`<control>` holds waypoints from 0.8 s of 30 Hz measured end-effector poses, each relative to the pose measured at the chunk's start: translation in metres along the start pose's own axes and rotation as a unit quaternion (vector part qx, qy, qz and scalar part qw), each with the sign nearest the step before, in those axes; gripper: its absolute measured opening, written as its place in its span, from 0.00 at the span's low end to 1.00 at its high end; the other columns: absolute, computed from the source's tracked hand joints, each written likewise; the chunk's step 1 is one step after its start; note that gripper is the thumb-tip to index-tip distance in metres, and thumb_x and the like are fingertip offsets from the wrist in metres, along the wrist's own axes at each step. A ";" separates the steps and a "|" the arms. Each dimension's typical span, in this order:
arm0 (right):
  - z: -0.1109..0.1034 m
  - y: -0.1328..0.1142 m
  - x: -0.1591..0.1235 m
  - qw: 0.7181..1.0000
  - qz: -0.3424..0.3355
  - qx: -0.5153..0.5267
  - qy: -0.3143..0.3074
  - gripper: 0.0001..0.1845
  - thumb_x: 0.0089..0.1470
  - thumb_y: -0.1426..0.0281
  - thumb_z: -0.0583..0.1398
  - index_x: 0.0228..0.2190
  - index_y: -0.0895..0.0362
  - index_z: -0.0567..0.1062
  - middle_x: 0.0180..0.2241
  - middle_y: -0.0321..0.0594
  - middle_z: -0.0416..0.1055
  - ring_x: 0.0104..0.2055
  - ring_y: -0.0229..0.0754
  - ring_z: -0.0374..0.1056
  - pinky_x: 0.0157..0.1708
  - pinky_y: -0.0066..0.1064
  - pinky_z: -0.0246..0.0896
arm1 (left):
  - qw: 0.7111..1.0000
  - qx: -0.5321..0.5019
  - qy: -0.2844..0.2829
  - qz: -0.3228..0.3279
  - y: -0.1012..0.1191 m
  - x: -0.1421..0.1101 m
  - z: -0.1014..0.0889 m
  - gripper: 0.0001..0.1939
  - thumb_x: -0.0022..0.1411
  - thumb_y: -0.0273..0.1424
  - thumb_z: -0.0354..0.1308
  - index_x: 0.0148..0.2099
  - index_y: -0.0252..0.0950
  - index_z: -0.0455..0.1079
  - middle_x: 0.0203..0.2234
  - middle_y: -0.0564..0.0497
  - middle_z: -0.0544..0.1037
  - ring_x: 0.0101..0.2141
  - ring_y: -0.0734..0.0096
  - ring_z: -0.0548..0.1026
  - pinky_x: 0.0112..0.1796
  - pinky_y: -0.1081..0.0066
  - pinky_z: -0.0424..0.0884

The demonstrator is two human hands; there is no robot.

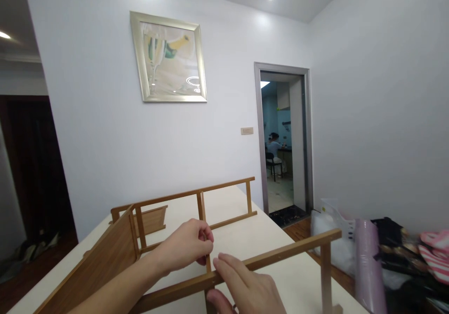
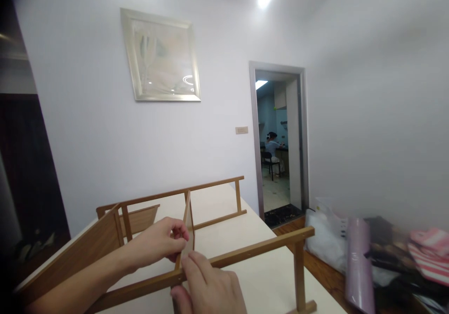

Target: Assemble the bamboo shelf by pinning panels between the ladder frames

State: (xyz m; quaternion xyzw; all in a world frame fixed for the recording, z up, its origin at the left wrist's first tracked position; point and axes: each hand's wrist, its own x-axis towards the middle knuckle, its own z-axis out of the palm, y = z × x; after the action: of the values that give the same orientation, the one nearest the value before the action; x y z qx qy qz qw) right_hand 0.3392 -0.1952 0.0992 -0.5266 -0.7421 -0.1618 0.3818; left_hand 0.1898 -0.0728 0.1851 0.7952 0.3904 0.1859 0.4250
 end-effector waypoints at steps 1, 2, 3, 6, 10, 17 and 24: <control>0.001 0.002 0.006 1.000 -0.013 -0.009 -0.023 0.28 0.58 0.65 0.59 0.59 0.47 0.64 0.53 0.41 0.73 0.33 0.48 0.78 0.24 0.31 0.70 | 1.000 0.003 0.007 0.002 -0.001 0.001 -0.001 0.09 0.45 0.27 0.54 0.32 0.35 0.71 0.19 0.56 0.71 0.23 0.69 0.76 0.26 0.72 0.71; 0.002 0.002 0.011 0.999 -0.017 -0.018 -0.040 0.28 0.58 0.67 0.59 0.59 0.47 0.64 0.53 0.39 0.74 0.31 0.46 0.78 0.21 0.30 0.68 | 1.000 0.003 0.014 0.003 -0.002 0.003 -0.001 0.09 0.44 0.26 0.54 0.32 0.35 0.71 0.19 0.56 0.72 0.23 0.68 0.76 0.26 0.72 0.71; 0.003 0.003 0.015 0.998 -0.015 -0.025 -0.050 0.29 0.57 0.69 0.59 0.59 0.46 0.63 0.53 0.38 0.74 0.29 0.45 0.78 0.20 0.30 0.66 | 1.000 -0.001 0.017 0.004 -0.003 0.004 -0.002 0.09 0.44 0.26 0.54 0.32 0.35 0.71 0.19 0.56 0.72 0.23 0.68 0.76 0.26 0.71 0.71; 0.002 0.001 0.023 0.998 -0.003 -0.009 -0.068 0.27 0.58 0.71 0.57 0.58 0.45 0.63 0.50 0.36 0.75 0.30 0.42 0.76 0.22 0.28 0.63 | 1.000 -0.025 0.019 0.002 -0.005 0.006 -0.004 0.09 0.45 0.26 0.54 0.32 0.35 0.71 0.19 0.55 0.72 0.24 0.67 0.76 0.27 0.71 0.72; -0.008 -0.007 0.034 0.995 0.014 0.034 -0.097 0.23 0.58 0.72 0.54 0.55 0.45 0.67 0.44 0.37 0.76 0.34 0.41 0.75 0.30 0.26 0.64 | 1.000 -0.023 0.014 0.008 -0.003 0.009 -0.005 0.08 0.46 0.27 0.55 0.33 0.34 0.70 0.19 0.55 0.72 0.25 0.67 0.76 0.28 0.70 0.73; -0.006 -0.010 0.039 0.993 0.027 0.064 -0.095 0.22 0.64 0.69 0.48 0.57 0.47 0.66 0.43 0.41 0.75 0.35 0.41 0.75 0.31 0.27 0.66 | 0.998 0.037 0.027 0.033 0.015 -0.001 -0.012 0.09 0.50 0.28 0.57 0.35 0.33 0.73 0.23 0.49 0.77 0.28 0.63 0.76 0.32 0.65 0.72; 0.006 0.005 0.036 0.996 0.009 0.070 -0.046 0.19 0.64 0.64 0.50 0.53 0.48 0.71 0.46 0.44 0.77 0.38 0.44 0.77 0.33 0.28 0.72 | 0.876 0.190 0.231 0.377 -0.010 -0.115 0.048 0.11 0.66 0.29 0.50 0.46 0.43 0.72 0.35 0.44 0.76 0.38 0.64 0.75 0.37 0.64 0.73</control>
State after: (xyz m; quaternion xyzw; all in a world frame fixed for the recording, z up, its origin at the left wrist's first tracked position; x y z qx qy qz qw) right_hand 0.3357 -0.1661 0.1210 -0.5125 -0.7636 -0.0816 0.3842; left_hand 0.1429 -0.1847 0.1533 0.8821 0.1756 0.4329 0.0607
